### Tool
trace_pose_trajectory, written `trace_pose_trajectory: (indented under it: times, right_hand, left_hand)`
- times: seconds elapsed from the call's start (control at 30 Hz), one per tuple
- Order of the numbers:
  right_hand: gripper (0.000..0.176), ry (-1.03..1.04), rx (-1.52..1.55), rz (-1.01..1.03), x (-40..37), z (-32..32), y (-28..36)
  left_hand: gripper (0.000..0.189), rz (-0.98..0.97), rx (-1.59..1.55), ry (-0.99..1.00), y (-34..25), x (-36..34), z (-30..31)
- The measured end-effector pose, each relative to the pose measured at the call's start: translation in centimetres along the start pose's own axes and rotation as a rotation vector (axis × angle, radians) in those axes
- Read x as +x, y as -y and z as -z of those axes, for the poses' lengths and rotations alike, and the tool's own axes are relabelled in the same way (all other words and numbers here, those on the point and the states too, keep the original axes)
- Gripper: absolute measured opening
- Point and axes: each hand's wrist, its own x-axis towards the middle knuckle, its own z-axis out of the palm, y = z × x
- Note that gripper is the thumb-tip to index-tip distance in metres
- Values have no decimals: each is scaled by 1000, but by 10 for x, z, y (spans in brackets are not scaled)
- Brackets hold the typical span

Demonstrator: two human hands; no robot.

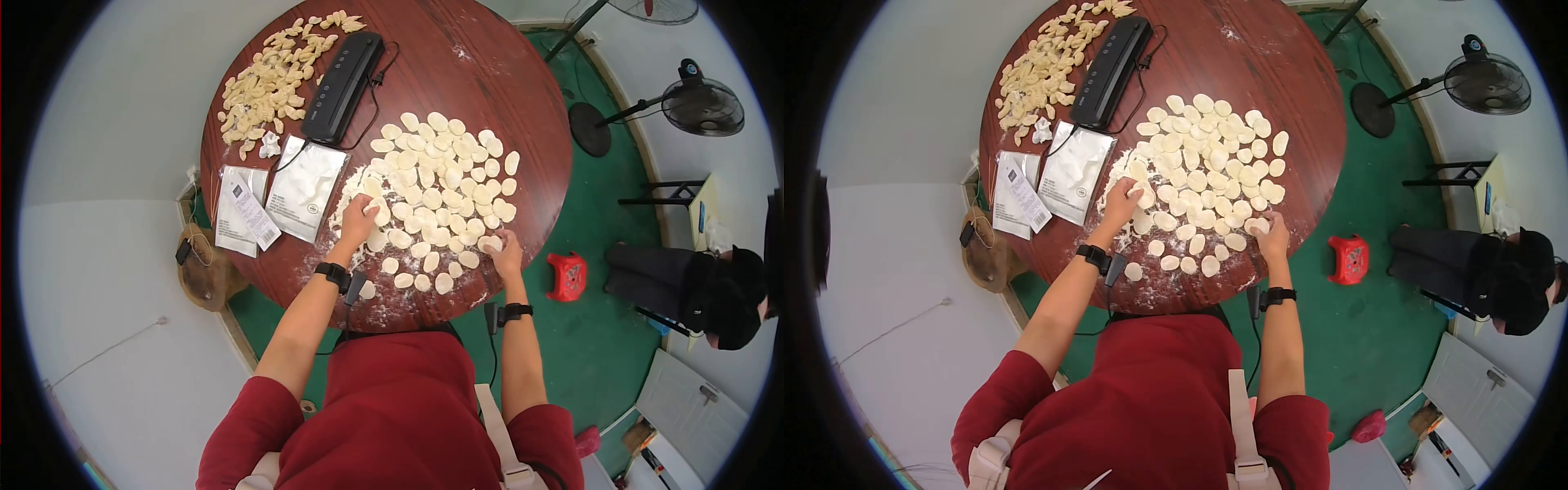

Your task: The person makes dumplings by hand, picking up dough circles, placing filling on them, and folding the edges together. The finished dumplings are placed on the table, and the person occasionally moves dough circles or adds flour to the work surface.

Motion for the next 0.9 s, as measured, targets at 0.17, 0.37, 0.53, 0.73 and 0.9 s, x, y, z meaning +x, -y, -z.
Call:
trace_pose_trajectory:
  times: [0.17, 0.37, 0.53, 0.73, 0.9]
  right_hand:
    - [41, -155, -211, 261, -9, 1, 5]
    - [34, 7, 9, -16, -17, 8, 28]
    - [28, 8, 38, 79, -4, -7, 4]
    - [29, 193, 180, 165, 36, -51, 58]
    - [31, 243, 131, 262, 61, -100, 101]
  left_hand:
    - [23, 7, -26, 3, -12, 19, -3]
    - [27, -33, -13, -129, 6, 50, 2]
    - [30, 44, -66, -167, 14, 35, 23]
    - [28, 111, -4, -104, 45, 7, 23]
    - [27, 78, -212, -40, 30, 15, 2]
